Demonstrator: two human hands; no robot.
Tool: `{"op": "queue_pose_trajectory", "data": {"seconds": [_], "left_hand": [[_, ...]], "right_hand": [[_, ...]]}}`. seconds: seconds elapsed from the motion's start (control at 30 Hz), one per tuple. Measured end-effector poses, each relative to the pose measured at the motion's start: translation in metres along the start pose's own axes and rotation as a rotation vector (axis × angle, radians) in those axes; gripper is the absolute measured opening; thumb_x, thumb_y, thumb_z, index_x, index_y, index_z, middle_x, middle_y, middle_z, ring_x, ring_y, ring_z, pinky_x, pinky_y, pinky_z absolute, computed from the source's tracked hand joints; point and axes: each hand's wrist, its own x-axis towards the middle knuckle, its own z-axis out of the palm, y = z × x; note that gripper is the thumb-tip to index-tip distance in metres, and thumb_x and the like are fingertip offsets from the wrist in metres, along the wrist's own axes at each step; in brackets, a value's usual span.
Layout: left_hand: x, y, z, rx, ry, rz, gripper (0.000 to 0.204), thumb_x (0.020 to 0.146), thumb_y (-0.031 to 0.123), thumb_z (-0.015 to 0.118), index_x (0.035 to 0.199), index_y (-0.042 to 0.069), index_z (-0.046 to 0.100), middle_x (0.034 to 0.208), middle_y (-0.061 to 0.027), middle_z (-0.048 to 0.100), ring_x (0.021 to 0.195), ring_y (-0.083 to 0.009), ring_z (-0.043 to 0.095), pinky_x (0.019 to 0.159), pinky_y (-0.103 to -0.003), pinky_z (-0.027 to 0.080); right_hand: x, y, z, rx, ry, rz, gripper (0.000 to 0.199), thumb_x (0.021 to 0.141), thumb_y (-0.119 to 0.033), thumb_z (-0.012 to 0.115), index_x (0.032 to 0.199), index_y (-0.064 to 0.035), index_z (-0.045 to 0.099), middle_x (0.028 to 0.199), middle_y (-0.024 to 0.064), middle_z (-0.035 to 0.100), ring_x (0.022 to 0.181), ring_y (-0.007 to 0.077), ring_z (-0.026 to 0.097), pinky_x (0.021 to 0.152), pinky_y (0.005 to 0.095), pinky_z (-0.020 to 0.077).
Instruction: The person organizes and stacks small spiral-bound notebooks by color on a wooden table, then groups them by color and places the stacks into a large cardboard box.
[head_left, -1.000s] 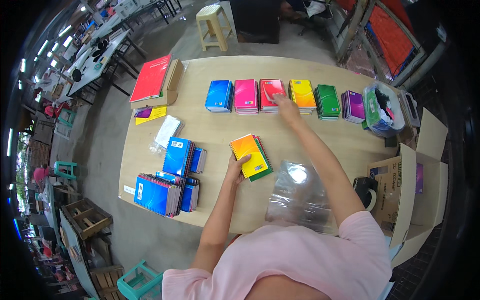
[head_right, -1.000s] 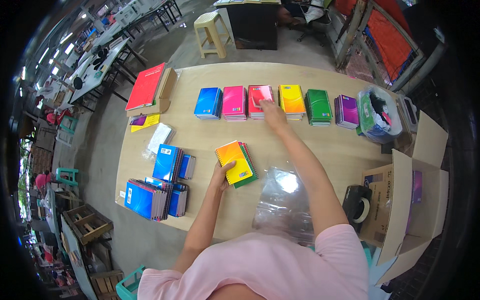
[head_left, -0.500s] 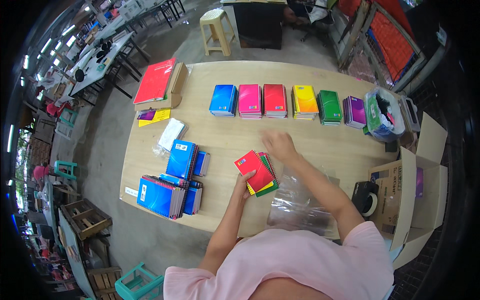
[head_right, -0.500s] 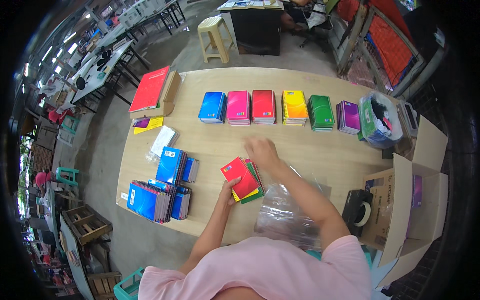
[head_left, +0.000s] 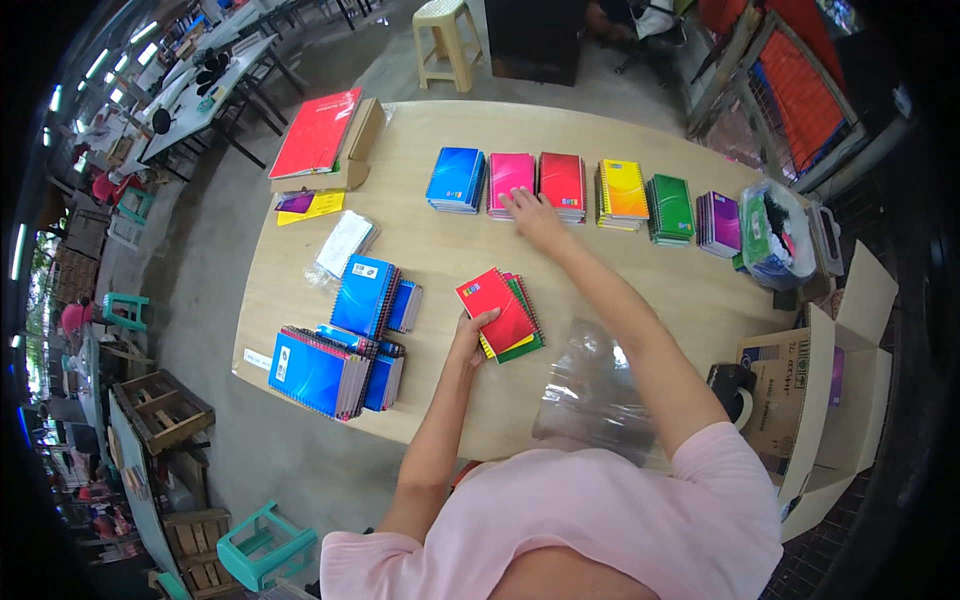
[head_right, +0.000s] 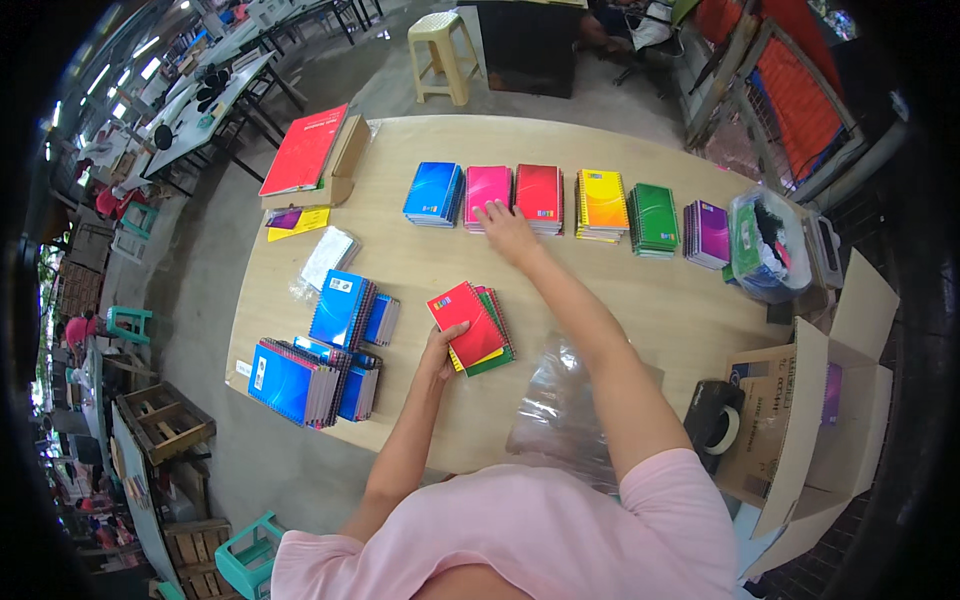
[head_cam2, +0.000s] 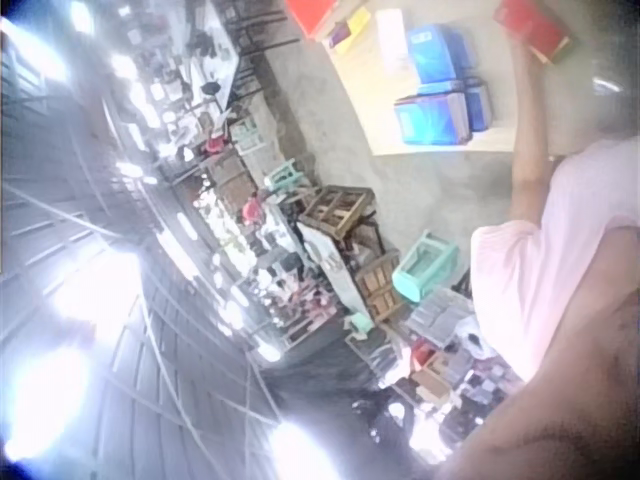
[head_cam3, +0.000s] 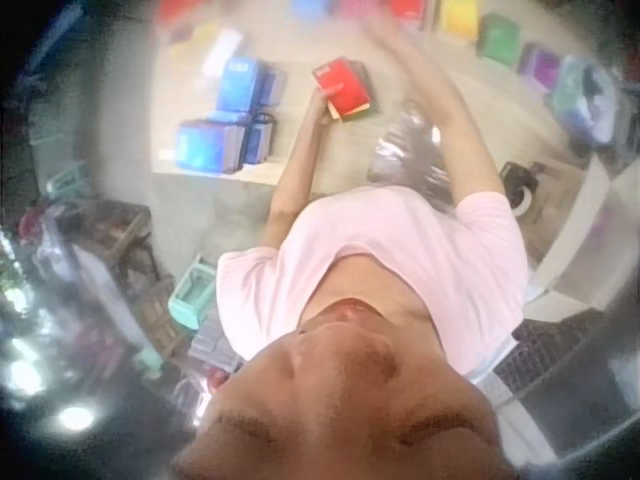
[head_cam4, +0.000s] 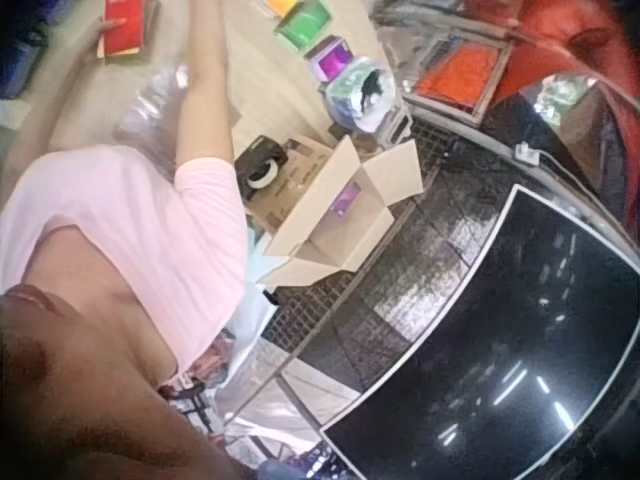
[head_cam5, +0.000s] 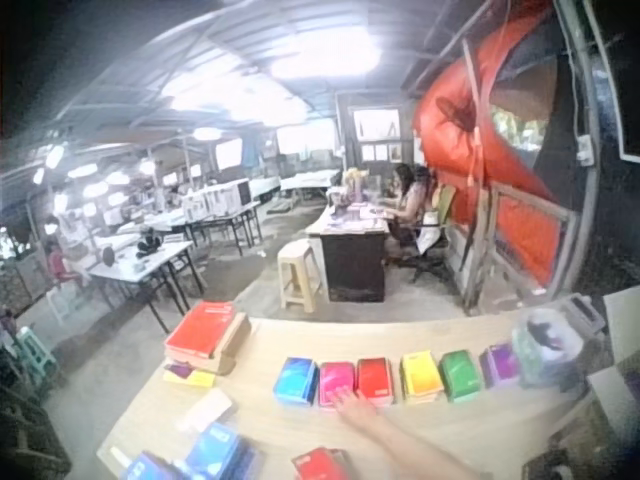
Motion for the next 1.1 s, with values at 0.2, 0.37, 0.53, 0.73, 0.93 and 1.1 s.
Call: {"op": "queue_pose_trajectory", "data": {"seconds": [0.2, 0.37, 0.53, 0.73, 0.93, 1.1], "left_hand": [[0.002, -0.008, 0.018, -0.012, -0.052, -0.028, 0.049, 0.081, 0.007, 0.070, 0.123, -0.002, 0.047, 0.115, -0.0170, 0.061, 0.100, -0.0285, 0.065, 0.089, -0.043, 0.055], [-0.010, 0.000, -0.003, -0.168, -0.065, -0.029, 0.052, 0.086, 0.018, 0.066, 0.129, 0.000, 0.044, 0.119, -0.0171, 0.060, 0.103, -0.0283, 0.064, 0.090, -0.043, 0.055], [-0.016, 0.005, 0.022, -0.292, -0.189, -0.026, 0.053, 0.088, 0.023, 0.062, 0.132, 0.000, 0.042, 0.120, -0.0164, 0.060, 0.106, -0.0284, 0.063, 0.091, -0.043, 0.054], [-0.014, -0.030, -0.040, -0.138, -0.079, -0.039, 0.047, 0.085, 0.013, 0.063, 0.127, -0.001, 0.046, 0.116, -0.0178, 0.061, 0.106, -0.0305, 0.062, 0.094, -0.047, 0.052], [-0.006, -0.023, -0.008, -0.121, -0.133, -0.043, 0.047, 0.084, 0.011, 0.064, 0.126, -0.002, 0.046, 0.116, -0.0167, 0.061, 0.105, -0.0292, 0.063, 0.093, -0.045, 0.052], [-0.012, -0.003, -0.023, -0.112, -0.051, -0.004, 0.043, 0.085, 0.011, 0.064, 0.123, -0.001, 0.049, 0.113, -0.0167, 0.062, 0.104, -0.0280, 0.063, 0.091, -0.044, 0.053]], "right_hand": [[0.005, 0.023, -0.015, 0.073, 0.200, 0.122, 0.035, 0.084, -0.008, 0.055, 0.118, -0.0059, 0.061, 0.109, 0.0144, 0.066, 0.109, 0.0300, 0.058, 0.094, 0.0483, 0.0456], [-0.018, -0.032, -0.071, 0.460, 0.460, 0.128, 0.034, 0.084, -0.003, 0.054, 0.117, -0.0055, 0.063, 0.117, 0.0170, 0.064, 0.111, 0.0325, 0.060, 0.100, 0.0510, 0.0404], [-0.131, -0.105, -0.104, 0.319, 0.037, -0.308, 0.037, 0.081, -0.016, 0.064, 0.117, -0.0060, 0.063, 0.114, 0.0153, 0.065, 0.109, 0.0327, 0.061, 0.097, 0.0464, 0.0449], [-0.019, -0.093, -0.080, 0.738, -0.097, 0.147, 0.029, 0.081, -0.017, 0.064, 0.107, -0.0037, 0.064, 0.109, 0.0183, 0.063, 0.103, 0.0346, 0.061, 0.098, 0.0467, 0.0439], [0.099, -0.038, 0.052, -0.008, 0.416, 0.100, 0.027, 0.085, -0.010, 0.053, 0.104, 0.0065, 0.063, 0.125, 0.0321, 0.051, 0.112, 0.0470, 0.053, 0.098, 0.0492, 0.0432], [0.092, -0.044, 0.052, 0.284, 0.125, 0.045, 0.030, 0.086, -0.008, 0.051, 0.112, -0.0002, 0.064, 0.112, 0.0203, 0.064, 0.107, 0.0364, 0.061, 0.094, 0.0424, 0.0485]]}}
